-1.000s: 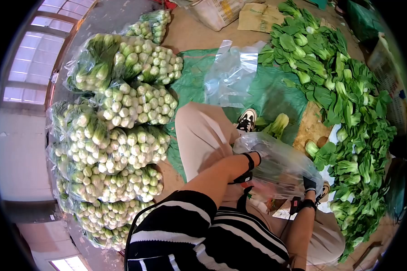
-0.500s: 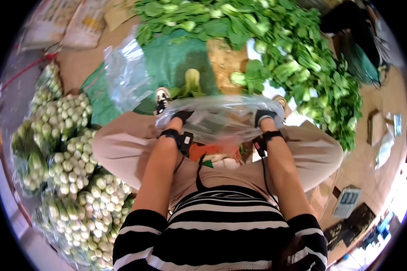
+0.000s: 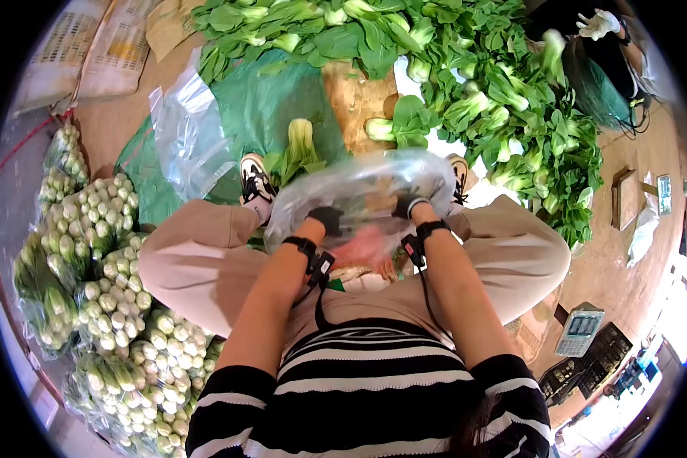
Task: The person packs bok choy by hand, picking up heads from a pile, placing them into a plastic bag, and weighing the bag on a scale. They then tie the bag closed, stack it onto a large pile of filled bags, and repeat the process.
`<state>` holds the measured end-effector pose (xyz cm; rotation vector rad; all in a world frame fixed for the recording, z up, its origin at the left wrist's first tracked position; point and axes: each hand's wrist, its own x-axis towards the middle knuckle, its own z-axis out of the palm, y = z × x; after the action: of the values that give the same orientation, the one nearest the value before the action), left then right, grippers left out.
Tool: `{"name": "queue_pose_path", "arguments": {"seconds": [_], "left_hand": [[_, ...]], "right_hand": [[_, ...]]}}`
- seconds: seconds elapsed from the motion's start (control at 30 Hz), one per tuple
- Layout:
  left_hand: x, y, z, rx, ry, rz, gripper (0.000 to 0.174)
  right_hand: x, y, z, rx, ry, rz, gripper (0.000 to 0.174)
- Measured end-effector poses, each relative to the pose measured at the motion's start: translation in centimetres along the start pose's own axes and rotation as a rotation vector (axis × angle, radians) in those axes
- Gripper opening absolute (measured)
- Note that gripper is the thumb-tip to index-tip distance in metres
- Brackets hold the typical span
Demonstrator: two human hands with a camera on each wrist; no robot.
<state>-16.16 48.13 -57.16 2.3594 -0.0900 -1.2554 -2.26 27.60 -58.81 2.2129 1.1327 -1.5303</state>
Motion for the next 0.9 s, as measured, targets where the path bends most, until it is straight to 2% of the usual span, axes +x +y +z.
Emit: {"name": "queue_pose_path", "arguments": {"seconds": [0.03,0.1,0.17,0.2,0.23,0.27,0.3,0.33,0.37,0.4,0.43,0.5,0.57,0.63,0.7,0.73,0.77,0.83,0.87,0.9], "left_hand": [[0.2,-0.1,0.7,-0.056,0.009,-0.069,0.074],[1.1,-0.6,1.7,-0.11,0.186,0.109,0.07],[0.4,2.5,-6.1,-0.155,-0.122,0.174,0.057],[-1.5,4.0,-9.9,-0.577,-0.09,0.368,0.049],[-2.7,4.2,-13.3,-0.625,-0.152,0.396,0.049],[-5.1,4.8,-17.6,-0.899,-0.117,0.361,0.039],[-5.9,3.6,-19.7,-1.199,0.064,0.497,0.03],[-5.9,2.1,-20.7,-1.466,0.28,0.397,0.026],[-5.5,0.5,-22.1,-1.413,0.638,0.255,0.027],[-2.0,-4.8,-20.4,-1.19,0.997,0.153,0.033],[0.1,-7.8,-19.2,-0.881,1.264,-0.227,0.042],[2.9,-10.6,-17.0,-0.609,1.129,-0.532,0.064],[5.7,-11.0,-14.4,-0.435,0.806,-0.759,0.088],[9.8,-12.5,-8.5,-0.636,0.973,-0.636,0.105],[8.8,-10.5,-9.0,-0.576,0.892,-0.67,0.105],[8.9,-10.7,-9.1,-0.524,0.818,-0.786,0.096],[8.7,-11.3,-9.4,-0.534,0.825,-0.783,0.096],[8.4,-13.2,-10.5,-0.625,0.938,-0.488,0.085],[8.4,-13.4,-11.3,-0.638,1.139,-0.322,0.073],[7.6,-12.5,-13.5,-0.639,1.144,-0.317,0.073]], "right_hand": [[-0.2,0.2,0.2,-0.06,-0.101,-0.107,0.052],[-1.6,-0.5,-2.0,0.248,0.013,-0.163,0.043],[-4.6,-3.7,-9.0,0.306,-0.053,-0.365,0.042],[-8.0,-4.5,-13.1,0.413,0.025,-0.386,0.04],[-10.2,-4.9,-16.3,0.521,0.11,-0.404,0.037],[-10.4,-3.5,-17.5,0.975,0.119,-0.59,0.033],[-10.0,-1.8,-18.7,1.428,0.123,-0.771,0.028],[-8.5,-0.8,-19.9,1.421,0.432,-0.635,0.024],[-6.4,0.4,-20.8,1.391,0.738,-0.493,0.021],[-2.9,1.6,-20.6,1.04,1.102,-0.279,0.022],[-1.6,1.5,-21.2,0.612,1.159,-0.1,0.027],[3.8,1.9,-19.0,0.13,0.923,-0.03,0.035],[8.1,1.6,-15.2,-0.293,1.048,0.08,0.04],[12.2,3.1,-10.3,-0.309,1.09,0.171,0.043],[9.2,2.5,-13.0,-0.149,0.622,0.184,0.043],[9.3,3.0,-13.2,-0.138,0.595,0.157,0.046],[9.4,3.4,-13.6,-0.149,0.597,0.159,0.046],[8.8,3.6,-16.0,0.015,0.575,0.219,0.069],[8.5,3.7,-17.9,0.181,0.538,0.226,0.085],[8.5,3.6,-18.8,0.302,0.635,0.192,0.083]]}}
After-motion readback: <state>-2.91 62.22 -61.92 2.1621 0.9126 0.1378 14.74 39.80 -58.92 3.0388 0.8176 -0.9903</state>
